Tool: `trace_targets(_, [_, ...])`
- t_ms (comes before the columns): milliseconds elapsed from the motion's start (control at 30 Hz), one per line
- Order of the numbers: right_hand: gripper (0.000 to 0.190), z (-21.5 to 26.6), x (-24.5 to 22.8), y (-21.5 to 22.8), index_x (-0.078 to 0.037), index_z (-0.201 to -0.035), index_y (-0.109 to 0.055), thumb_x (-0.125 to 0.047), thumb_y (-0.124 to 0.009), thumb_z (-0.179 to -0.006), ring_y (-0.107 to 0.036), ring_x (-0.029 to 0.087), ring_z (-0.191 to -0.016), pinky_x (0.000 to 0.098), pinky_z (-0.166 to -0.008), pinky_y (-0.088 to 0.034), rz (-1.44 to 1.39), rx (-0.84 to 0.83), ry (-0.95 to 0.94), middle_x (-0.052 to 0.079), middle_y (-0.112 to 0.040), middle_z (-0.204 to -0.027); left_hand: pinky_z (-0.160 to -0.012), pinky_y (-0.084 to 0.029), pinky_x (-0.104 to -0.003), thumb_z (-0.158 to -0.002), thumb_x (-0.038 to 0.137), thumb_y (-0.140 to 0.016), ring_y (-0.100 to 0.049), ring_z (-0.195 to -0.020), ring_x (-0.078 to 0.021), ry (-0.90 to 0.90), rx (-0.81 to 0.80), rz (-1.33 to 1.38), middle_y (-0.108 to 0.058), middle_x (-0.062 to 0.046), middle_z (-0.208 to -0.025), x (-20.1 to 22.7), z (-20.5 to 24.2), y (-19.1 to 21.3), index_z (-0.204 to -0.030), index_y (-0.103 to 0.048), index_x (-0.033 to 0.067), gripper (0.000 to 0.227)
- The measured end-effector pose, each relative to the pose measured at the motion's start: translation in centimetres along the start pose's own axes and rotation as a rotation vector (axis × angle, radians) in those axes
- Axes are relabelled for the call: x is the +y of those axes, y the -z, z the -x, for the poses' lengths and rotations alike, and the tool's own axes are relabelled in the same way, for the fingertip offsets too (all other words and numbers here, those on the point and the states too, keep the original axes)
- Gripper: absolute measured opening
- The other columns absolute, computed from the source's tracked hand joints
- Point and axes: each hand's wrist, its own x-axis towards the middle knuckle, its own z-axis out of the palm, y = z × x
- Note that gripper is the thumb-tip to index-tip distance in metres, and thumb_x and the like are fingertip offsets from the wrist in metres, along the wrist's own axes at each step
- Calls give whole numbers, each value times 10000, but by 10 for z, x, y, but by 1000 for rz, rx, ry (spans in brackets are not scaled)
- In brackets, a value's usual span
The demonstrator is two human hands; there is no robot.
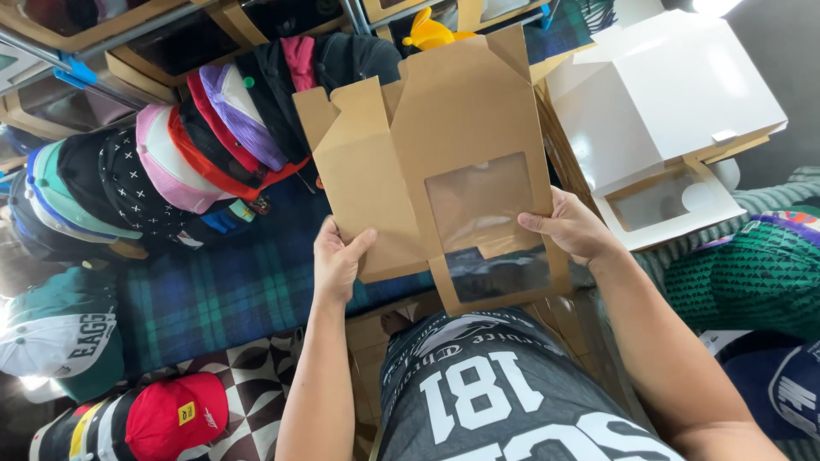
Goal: The person unboxes various baseball hats by removing them from display cases, unfolding flat-packed boxes, and placing the hats inside.
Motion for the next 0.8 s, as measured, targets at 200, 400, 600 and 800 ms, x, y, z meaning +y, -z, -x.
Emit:
trace_targets(200, [325,5,3,9,-39,-1204,-661,-8,-751,-894,-692,230,-821,534,-775,-612,227,-172,-47,123,-745,-946,-651,-597,-326,-780,203,-950,-748,-719,-228,-246,336,-529,-732,-110,-794,-2,-16,-13,-953,-542,119,451])
trace_targets(400, [167,10,-25,1,-94,-977,-643,-176,-776,-919,-757,256,-545,366,-529,-613,459,87,60,137,-745,-633,-717,-593,-385,-834,282,-918,-748,-798,-257,-374,336,-524,-728,-112,-853,-15,-21,-44,-1018,-530,141,452])
trace_targets(600, [106,39,-77,53,-14,-948,-658,28,-725,-877,-693,267,-581,404,-568,-596,289,-61,17,177,-690,-629,-750,-556,-304,-958,179,-781,-615,-813,-115,-317,84,-316,-663,-24,-909,2,-27,-73,-1136,-528,143,312])
trace_targets(800, [345,93,-166,108,5,-1293,-670,-43,-731,-957,-598,132,-958,267,-838,-506,727,352,174,60,-704,-1152,-843,-560,-309,-899,376,-733,-656,-959,-166,-310,-317,-269,-720,-148,-1110,15,-32,-123,-1345,-391,71,639])
